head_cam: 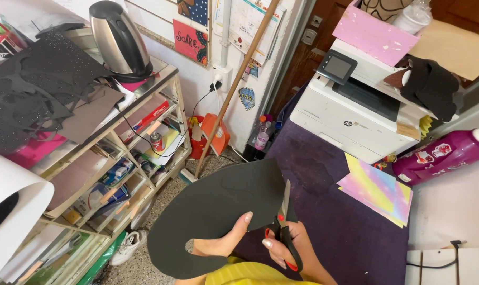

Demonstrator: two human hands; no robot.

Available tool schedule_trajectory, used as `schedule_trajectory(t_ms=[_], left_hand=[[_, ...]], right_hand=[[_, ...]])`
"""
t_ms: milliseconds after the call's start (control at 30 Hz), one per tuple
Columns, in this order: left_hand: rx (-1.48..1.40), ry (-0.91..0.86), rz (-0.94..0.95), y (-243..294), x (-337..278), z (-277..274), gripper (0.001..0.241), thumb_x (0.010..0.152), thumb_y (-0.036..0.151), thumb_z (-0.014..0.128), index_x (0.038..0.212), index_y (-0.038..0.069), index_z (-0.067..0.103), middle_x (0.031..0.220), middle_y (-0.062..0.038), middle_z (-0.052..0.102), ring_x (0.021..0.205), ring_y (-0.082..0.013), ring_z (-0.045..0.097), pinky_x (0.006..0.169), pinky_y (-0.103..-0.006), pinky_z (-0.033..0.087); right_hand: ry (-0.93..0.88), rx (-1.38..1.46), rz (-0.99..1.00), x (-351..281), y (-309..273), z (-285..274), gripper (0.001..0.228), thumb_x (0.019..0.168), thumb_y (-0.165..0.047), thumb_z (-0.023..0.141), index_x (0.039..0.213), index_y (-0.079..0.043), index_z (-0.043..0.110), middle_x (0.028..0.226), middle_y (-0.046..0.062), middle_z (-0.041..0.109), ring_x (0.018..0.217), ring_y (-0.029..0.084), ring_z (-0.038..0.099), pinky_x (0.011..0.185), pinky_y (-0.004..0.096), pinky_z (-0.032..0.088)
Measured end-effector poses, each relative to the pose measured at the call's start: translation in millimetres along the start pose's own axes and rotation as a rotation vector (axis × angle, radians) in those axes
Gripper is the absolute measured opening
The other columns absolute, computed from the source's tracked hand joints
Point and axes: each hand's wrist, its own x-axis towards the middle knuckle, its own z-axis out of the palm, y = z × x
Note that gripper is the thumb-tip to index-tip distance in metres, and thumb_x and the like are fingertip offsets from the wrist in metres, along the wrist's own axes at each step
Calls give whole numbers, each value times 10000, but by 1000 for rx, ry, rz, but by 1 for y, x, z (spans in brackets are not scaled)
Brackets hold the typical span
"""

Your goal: The person uses scissors to cut a shape out of a sheet of black paper. They carefully follow a curved outline, rotating the paper as needed to complete the cut.

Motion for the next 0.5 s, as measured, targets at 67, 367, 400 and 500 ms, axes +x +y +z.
schedule_trajectory(t_ms=[67, 367, 400, 500], left_hand=[[-1, -15, -139, 11, 0, -12, 437, 737, 606, 795, 1082, 340, 829, 1122, 178, 816, 1095, -83, 726, 1039, -271, 501], [-744, 526, 162, 6, 5, 18, 352, 775, 31, 850, 1090, 63, 698, 1117, -100, 763, 1042, -214, 738, 1015, -400, 626], [-743, 529, 163, 14, 6, 11, 352, 775, 31, 850, 1090, 63, 698, 1117, -100, 763, 1042, -214, 738, 1015, -400, 626], [-868, 482, -234, 32, 7, -1, 328, 689, -71, 867, 973, -16, 711, 896, -153, 800, 759, -220, 747, 563, -446, 776]], right_hand=[[19, -91, -15, 0, -7, 3, 421, 930, -157, 750, 578, -38, 552, 376, 56, 510, 301, 129, 446, 374, 255, 360], [100, -293, 67, 4, 5, 8, 400, 904, -60, 779, 592, -93, 530, 394, -7, 490, 355, 74, 425, 375, 271, 333], [96, -293, 67, 6, 6, 9, 400, 904, -60, 779, 592, -93, 530, 394, -7, 490, 355, 74, 425, 375, 271, 333], [85, -339, 52, 6, 9, 10, 395, 899, -59, 785, 582, -95, 551, 387, -7, 519, 356, 69, 441, 391, 272, 358]])
